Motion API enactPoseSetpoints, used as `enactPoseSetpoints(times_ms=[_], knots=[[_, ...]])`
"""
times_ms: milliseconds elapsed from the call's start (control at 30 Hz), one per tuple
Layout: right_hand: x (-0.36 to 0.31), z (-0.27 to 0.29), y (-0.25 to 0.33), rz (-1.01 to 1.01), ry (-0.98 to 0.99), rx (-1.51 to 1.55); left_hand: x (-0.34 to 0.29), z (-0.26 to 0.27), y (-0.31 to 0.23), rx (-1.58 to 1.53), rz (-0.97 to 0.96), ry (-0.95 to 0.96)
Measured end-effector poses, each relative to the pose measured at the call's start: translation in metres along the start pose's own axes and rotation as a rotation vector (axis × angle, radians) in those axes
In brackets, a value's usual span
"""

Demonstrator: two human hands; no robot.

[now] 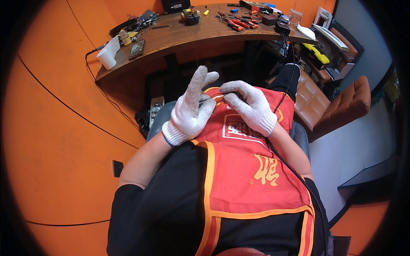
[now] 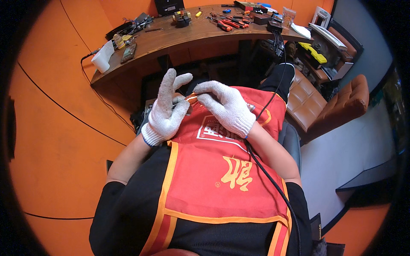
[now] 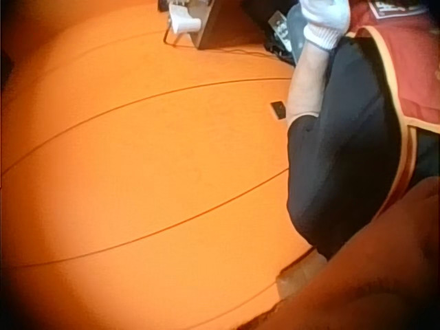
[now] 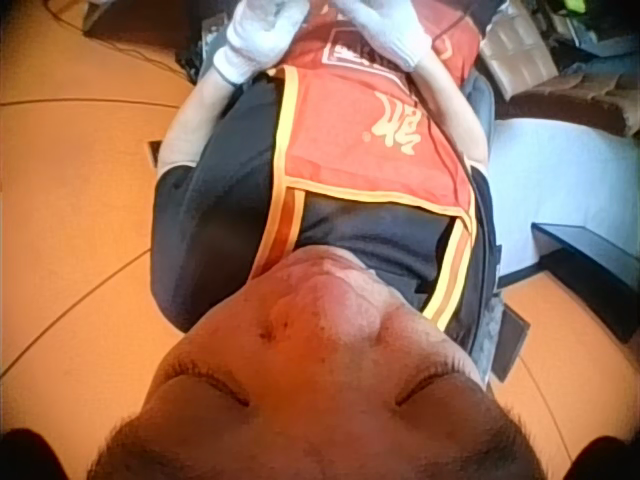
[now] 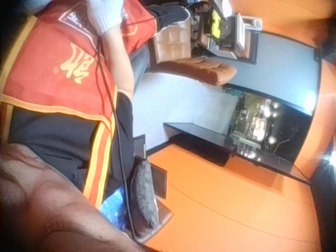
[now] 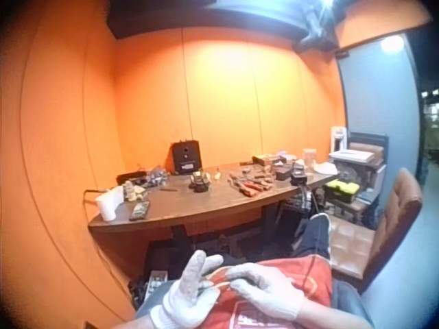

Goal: The person winds a thin copper wire around a small cylindrical object held in both hands. They repeatedly rotate and adjust the object while wrapping the wire tightly around it. The person occasionally pauses to inspect the winding and reposition their grip.

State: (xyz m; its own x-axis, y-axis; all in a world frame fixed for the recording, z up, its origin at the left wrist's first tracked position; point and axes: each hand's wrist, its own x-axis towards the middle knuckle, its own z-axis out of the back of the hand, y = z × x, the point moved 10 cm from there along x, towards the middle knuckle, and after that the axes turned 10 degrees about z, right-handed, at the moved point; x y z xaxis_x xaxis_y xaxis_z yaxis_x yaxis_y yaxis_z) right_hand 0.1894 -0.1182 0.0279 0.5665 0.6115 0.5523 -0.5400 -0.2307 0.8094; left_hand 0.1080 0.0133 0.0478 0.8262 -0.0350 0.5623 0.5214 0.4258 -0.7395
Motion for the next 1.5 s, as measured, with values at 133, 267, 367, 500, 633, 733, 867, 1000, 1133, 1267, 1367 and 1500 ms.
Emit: enactPoseSetpoints(times_ms=[133,267,367,500,633,733,867,1000,1133,1267,1367,1500], knots=[[-0.004,-0.001,-0.009,-0.123,0.004,0.172,0.001,0.0,-0.003,0.003,-0.028,-0.001],[-0.014,-0.006,-0.028,-0.363,0.117,0.184,-0.002,-0.006,-0.009,0.096,-0.11,0.012],[-0.006,-0.004,-0.016,-0.197,0.023,0.221,-0.001,-0.004,-0.003,0.053,-0.054,0.007],[-0.003,-0.003,-0.007,-0.08,-0.016,0.133,0.0,-0.001,-0.004,0.089,-0.072,-0.025],[-0.008,-0.002,-0.018,-0.25,0.018,0.238,-0.001,-0.001,-0.007,0.111,-0.109,-0.029],[-0.009,-0.002,-0.019,-0.262,0.062,0.129,-0.001,-0.004,-0.007,0.135,-0.12,-0.013],[0.0,-0.004,0.009,0.067,0.033,-0.118,0.001,-0.004,-0.004,0.114,-0.099,-0.004],[-0.007,-0.001,-0.013,-0.183,-0.027,0.168,0.0,-0.005,-0.01,0.167,-0.169,-0.01],[-0.013,-0.002,-0.025,-0.333,0.101,0.053,-0.002,-0.009,-0.009,0.198,-0.186,0.006],[-0.005,-0.005,-0.008,-0.115,0.05,0.056,-0.001,-0.007,0.0,0.123,-0.1,0.016],[-0.005,-0.007,-0.006,-0.087,0.043,0.076,-0.001,-0.005,-0.003,0.141,-0.132,0.005],[-0.01,-0.002,-0.019,-0.256,0.017,0.145,-0.001,-0.008,-0.009,0.19,-0.185,0.018]])
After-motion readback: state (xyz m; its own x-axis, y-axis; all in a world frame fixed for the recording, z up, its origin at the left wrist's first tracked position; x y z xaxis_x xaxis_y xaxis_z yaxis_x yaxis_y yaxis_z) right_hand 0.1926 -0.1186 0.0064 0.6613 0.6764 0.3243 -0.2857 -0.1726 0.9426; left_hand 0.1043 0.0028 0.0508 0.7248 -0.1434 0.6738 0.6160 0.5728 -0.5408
